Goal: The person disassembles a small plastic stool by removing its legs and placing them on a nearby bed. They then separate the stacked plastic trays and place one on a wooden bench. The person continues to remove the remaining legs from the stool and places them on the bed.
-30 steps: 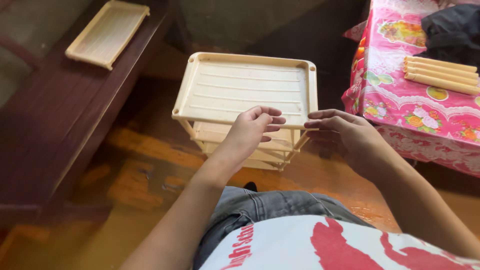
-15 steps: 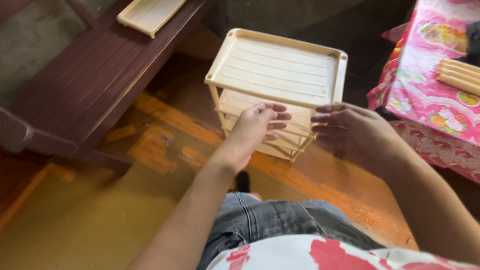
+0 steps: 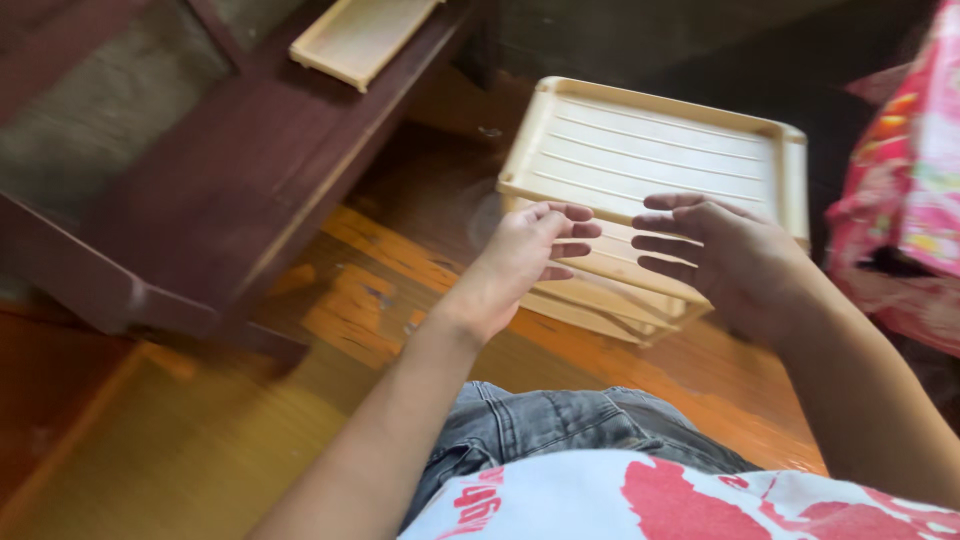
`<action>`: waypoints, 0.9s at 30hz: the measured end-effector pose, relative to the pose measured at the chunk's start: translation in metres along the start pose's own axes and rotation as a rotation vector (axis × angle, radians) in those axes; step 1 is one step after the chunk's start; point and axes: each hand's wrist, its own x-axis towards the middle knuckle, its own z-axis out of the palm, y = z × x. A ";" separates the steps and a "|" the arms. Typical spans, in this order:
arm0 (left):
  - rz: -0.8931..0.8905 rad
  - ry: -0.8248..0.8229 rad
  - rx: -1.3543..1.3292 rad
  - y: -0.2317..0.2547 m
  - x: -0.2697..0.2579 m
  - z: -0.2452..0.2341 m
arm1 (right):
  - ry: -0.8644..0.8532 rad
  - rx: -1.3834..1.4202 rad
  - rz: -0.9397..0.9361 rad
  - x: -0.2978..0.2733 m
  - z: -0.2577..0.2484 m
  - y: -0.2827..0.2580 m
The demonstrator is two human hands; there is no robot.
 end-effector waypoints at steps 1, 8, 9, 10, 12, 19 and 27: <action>-0.010 0.003 0.017 0.005 0.001 -0.018 | 0.013 0.010 0.011 0.007 0.017 0.003; -0.107 -0.042 0.072 0.021 0.025 -0.106 | 0.016 0.070 0.067 0.063 0.091 0.017; -0.118 -0.047 0.060 0.021 0.031 -0.114 | 0.013 0.083 0.073 0.070 0.097 0.017; -0.128 -0.052 0.048 0.022 0.039 -0.121 | 0.011 0.097 0.079 0.078 0.101 0.018; -0.144 -0.068 0.026 0.020 0.058 -0.132 | 0.006 0.117 0.117 0.098 0.103 0.017; -0.219 -0.101 0.057 0.015 0.158 -0.146 | 0.087 0.227 0.216 0.178 0.081 0.012; -0.343 -0.115 0.103 -0.014 0.269 -0.164 | 0.125 0.244 0.282 0.247 0.050 0.013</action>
